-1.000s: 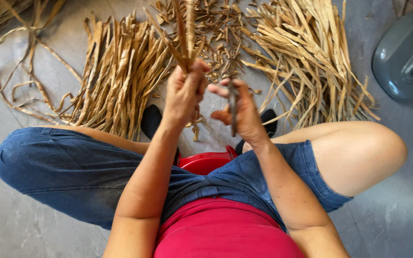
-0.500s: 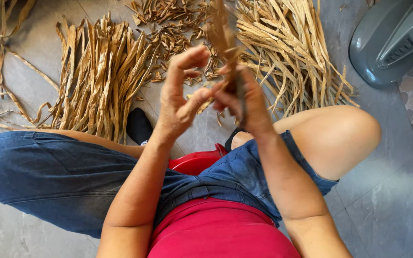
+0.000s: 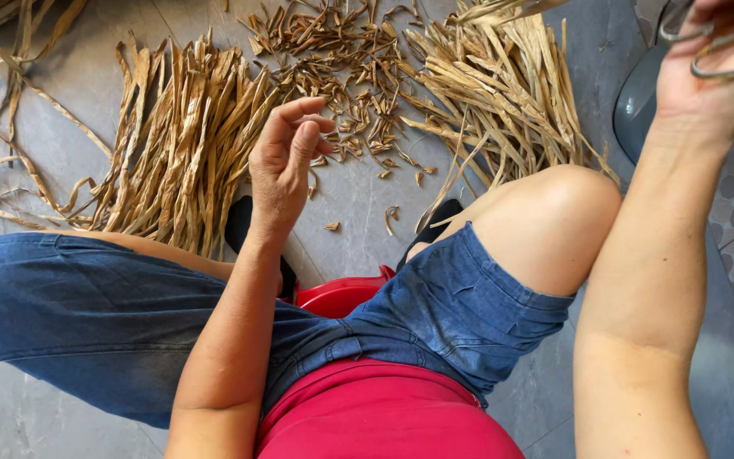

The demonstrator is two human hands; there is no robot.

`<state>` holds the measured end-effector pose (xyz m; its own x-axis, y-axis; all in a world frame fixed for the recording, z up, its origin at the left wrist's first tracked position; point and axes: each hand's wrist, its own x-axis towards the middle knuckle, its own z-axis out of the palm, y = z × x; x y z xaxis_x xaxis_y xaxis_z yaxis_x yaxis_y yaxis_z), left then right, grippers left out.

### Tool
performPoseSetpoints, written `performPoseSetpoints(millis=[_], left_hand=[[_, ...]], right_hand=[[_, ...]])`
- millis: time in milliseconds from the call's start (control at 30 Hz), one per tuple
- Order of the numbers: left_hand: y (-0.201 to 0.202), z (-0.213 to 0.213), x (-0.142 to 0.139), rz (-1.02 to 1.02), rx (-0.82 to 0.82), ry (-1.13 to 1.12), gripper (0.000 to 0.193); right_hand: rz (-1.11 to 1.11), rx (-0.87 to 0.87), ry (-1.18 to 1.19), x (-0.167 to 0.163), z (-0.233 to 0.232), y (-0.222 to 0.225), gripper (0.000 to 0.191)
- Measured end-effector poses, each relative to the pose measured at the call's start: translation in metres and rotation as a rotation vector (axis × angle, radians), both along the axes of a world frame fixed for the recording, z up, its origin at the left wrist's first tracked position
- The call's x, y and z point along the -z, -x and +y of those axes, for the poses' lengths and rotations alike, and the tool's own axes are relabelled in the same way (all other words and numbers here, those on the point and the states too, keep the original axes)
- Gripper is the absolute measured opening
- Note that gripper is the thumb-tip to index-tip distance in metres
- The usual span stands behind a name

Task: The person sits on a low stool on the floor with bundles of dried leaf strips spread around them. They pick up strips one at a time, hold them in one hand, and use scissors to trim off dark or damaged edge portions, dropping the trimmed waste pieces onto a growing pile on the floor while keeping the usable strips.

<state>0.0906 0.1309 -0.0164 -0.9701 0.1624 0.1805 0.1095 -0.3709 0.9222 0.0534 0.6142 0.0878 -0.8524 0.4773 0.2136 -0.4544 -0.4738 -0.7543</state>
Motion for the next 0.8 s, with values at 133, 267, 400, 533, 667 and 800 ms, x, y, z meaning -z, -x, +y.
performPoseSetpoints(millis=[133, 267, 400, 533, 667, 800], left_hand=[[0.006, -0.011, 0.022, -0.049, -0.048, 0.044, 0.030], [0.015, -0.014, 0.057, -0.220, -0.100, 0.096, 0.025], [0.018, 0.001, 0.095, -0.361, -0.065, 0.352, 0.021], [0.006, 0.023, 0.118, -0.426, 0.141, 0.720, 0.026], [0.009, 0.026, 0.124, -0.323, 0.232, 0.877, 0.030], [0.046, 0.003, 0.121, -0.383, 0.125, 1.018, 0.030]], right_hand=[[-0.065, 0.148, 0.122, 0.043, -0.006, -0.038, 0.026], [-0.190, 0.409, 0.366, 0.099, -0.043, -0.091, 0.021], [-0.376, 0.498, 0.476, 0.130, -0.078, -0.139, 0.018], [-0.619, 0.509, 0.456, 0.121, -0.113, -0.192, 0.018], [-0.859, 0.507, 0.391, 0.116, -0.114, -0.218, 0.020], [-1.082, 0.480, 0.287, 0.146, -0.111, -0.266, 0.024]])
